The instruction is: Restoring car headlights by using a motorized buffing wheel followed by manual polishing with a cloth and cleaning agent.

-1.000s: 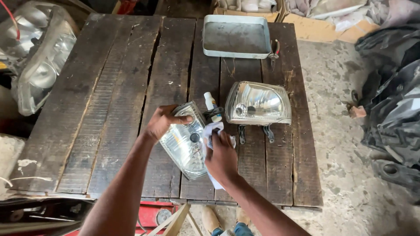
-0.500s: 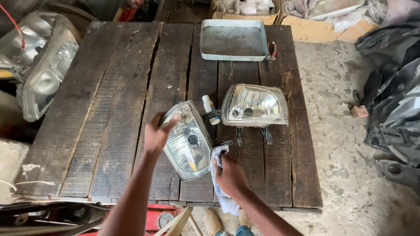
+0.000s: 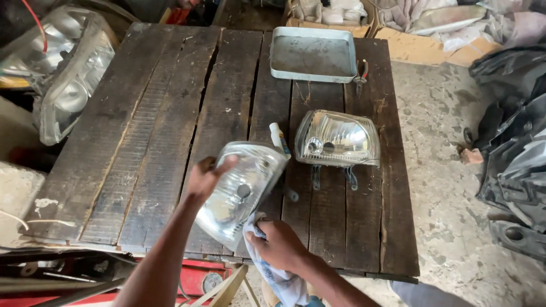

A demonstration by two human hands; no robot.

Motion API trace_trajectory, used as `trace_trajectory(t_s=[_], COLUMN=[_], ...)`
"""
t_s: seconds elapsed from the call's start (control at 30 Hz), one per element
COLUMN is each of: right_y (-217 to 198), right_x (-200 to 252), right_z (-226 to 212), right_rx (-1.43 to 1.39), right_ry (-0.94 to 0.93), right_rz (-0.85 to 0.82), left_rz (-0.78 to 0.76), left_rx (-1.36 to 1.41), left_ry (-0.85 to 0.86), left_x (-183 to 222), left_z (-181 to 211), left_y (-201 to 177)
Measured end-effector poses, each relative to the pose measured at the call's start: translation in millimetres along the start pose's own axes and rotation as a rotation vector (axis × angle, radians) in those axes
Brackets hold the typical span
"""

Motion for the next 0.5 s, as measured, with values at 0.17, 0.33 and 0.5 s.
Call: trace_trajectory(t_s=[0.17, 0.33, 0.5], right_y=[-25.8, -108.7, -154.8], right_x=[-3.3, 0.4, -6.2], right_z=[-16.9, -64.4, -53.7], right_rx=[0.089, 0.035, -0.106], right_ry=[0.098, 0.371, 0.782], right_rz=[-0.342, -0.311, 0.102], left_rz=[-0.388, -0.455, -0.4], left_rx=[-0.514, -0.529, -0.42], left_ry=[0.233, 0.358, 0.244], left_x=[22.7, 34.2, 23.1], left_z=[66.9, 73.2, 66.3], left_y=[34.8, 74.2, 98.9])
Point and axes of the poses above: each hand's wrist, its own x-axis away from the middle knuckle, its own y-axis out of the palm, z = x × y, the point moved 1 cm from there along -x, towards the middle knuckle, and after that the axes turned 10 degrees about z, right-handed, at the moved point
